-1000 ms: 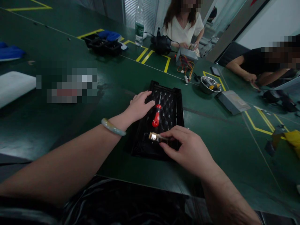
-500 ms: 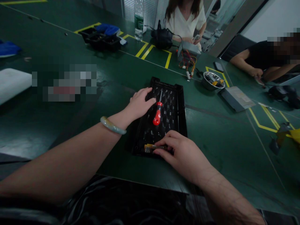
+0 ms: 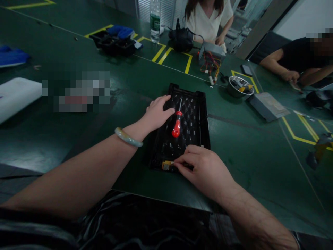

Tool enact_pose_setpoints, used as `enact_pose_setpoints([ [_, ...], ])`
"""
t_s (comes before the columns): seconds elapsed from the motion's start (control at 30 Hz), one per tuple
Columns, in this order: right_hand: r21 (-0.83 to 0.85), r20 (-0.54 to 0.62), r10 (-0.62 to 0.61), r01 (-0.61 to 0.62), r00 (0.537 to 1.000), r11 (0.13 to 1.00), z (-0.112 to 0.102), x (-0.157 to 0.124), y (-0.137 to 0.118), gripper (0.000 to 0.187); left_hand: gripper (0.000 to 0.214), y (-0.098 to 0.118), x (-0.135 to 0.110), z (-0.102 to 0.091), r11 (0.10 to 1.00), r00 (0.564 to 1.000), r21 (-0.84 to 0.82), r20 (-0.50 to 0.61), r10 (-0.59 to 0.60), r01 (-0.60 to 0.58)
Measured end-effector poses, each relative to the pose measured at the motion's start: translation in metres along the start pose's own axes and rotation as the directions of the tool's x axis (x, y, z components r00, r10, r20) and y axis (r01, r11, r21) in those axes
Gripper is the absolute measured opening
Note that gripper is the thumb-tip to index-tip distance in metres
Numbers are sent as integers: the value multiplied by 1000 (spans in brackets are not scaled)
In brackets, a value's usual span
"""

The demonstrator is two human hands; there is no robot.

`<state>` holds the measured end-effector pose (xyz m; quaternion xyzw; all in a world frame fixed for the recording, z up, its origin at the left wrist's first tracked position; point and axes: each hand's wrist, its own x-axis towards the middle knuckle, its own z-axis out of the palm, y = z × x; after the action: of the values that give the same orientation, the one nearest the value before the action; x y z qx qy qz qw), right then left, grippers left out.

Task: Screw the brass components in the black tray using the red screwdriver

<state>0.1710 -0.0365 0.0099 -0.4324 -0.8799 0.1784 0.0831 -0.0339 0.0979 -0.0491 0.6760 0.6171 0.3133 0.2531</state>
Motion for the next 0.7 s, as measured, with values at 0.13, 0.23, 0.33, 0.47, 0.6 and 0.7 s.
enact_pose_setpoints([
  [0.13,5,9,22,-22,1000,1000,3,0,-2,15,64,1,0,0,1000,1000,-4,2,-1,1],
  [0.23,6,10,47,-47,999,999,5,1,-4,15,64,0,0,0,1000,1000,-4,1,-3,3],
  [0.33,4,21,73,-73,997,997,3,1,-5,17,65,0,0,0,1000,1000,-1,3,2,-2],
  [0.47,-17,60,129,-128,990,992,-1,2,-6,17,66,0,-1,0,1000,1000,3,6,0,0],
  [0.6,37,57,133,-135,989,990,0,5,-4,14,66,1,-1,0,1000,1000,9,6,-3,3],
  [0.7,94,56,127,-132,990,987,3,6,-4,13,66,0,0,0,1000,1000,11,7,2,-2],
])
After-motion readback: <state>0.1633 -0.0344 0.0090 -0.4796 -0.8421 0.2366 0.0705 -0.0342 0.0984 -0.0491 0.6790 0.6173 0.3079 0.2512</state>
